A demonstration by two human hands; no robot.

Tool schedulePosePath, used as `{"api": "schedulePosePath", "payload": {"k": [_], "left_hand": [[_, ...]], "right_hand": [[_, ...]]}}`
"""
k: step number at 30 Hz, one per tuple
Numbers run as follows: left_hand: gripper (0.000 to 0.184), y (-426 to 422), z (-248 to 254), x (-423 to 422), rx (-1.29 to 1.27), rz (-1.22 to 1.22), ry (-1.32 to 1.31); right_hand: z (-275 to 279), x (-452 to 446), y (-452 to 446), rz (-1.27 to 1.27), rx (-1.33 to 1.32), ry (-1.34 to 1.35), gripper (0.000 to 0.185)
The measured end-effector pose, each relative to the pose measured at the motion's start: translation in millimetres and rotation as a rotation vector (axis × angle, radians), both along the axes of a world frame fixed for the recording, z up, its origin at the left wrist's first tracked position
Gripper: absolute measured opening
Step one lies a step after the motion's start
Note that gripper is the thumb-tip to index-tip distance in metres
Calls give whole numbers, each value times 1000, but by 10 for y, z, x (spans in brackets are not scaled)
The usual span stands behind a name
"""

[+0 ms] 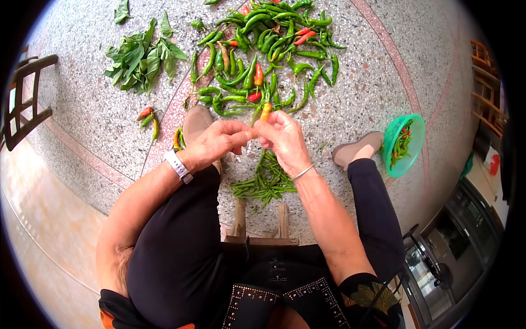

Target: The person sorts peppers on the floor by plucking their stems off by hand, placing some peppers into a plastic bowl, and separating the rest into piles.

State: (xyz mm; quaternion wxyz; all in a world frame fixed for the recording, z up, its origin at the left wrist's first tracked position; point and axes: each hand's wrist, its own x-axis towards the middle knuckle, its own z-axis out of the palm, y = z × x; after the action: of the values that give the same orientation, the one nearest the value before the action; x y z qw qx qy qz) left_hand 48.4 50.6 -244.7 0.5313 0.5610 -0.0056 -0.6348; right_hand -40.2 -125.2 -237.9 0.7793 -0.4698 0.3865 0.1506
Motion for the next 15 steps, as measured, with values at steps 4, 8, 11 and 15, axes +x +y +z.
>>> {"api": "schedulePosePath", "payload": {"k": [4, 8, 11, 15], "left_hand": [[28, -30, 3, 16, 14, -109, -232], [29, -34, 30, 48, 40, -168, -377], [32, -41, 65, 25, 67, -153, -507], [29, -58, 62, 13, 36, -86, -677]], "right_hand": [[-43, -22, 107, -53, -14, -38, 17], [-54, -22, 168, -76, -59, -42, 14], [-17, -5, 217, -100, -80, -25, 12], [-28, 5, 287, -182, -100, -51, 11]]}}
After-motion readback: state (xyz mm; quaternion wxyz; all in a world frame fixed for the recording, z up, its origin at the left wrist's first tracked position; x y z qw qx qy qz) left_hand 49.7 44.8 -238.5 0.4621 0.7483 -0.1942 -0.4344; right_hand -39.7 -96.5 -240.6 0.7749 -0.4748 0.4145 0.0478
